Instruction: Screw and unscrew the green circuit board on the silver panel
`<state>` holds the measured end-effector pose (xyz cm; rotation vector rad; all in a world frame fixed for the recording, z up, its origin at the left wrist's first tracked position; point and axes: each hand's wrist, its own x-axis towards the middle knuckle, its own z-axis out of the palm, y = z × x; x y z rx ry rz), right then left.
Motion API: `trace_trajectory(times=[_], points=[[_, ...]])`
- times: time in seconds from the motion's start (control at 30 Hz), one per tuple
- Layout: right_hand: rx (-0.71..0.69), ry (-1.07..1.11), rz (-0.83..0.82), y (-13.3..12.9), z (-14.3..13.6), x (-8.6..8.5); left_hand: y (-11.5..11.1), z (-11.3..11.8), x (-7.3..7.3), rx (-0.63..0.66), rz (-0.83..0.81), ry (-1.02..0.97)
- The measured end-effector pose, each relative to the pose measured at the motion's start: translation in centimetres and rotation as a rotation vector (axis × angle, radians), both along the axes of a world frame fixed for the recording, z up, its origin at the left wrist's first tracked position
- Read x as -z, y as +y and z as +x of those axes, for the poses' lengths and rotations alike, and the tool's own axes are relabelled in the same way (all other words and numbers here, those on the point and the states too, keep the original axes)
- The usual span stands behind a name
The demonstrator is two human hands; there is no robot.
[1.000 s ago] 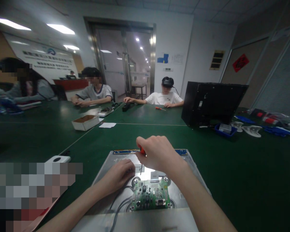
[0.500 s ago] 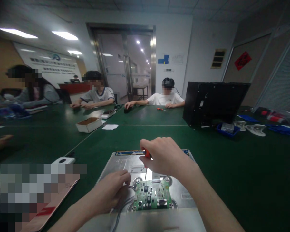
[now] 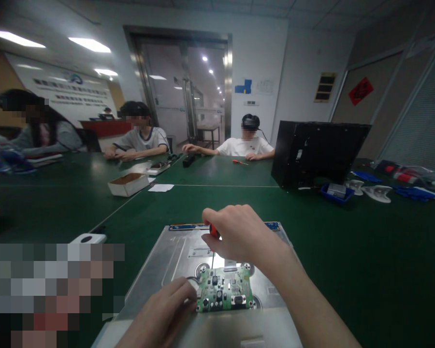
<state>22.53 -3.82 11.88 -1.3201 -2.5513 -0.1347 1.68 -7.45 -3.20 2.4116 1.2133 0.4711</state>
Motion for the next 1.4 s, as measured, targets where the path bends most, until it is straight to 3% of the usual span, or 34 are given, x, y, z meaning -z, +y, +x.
trace_trajectory(times=[0.3, 0.87, 1.13, 1.4], points=[[-0.03, -0.008, -0.026, 0.0, -0.4, 0.5, -1.2, 1.1, 0.5, -0.034, -0.058, 0.014], [-0.086, 0.037, -0.082, -1.5, -0.4, -0.4, -0.7, 0.4, 1.6, 0.033, -0.062, 0.079], [-0.156, 0.053, -0.15, -2.2, -0.4, -0.9, -0.7, 0.0, 3.4, 0.036, 0.022, -0.035], [-0.148, 0.046, -0.142, -2.0, -0.5, -1.2, -0.9, 0.2, 3.1, 0.028, 0.067, -0.113]])
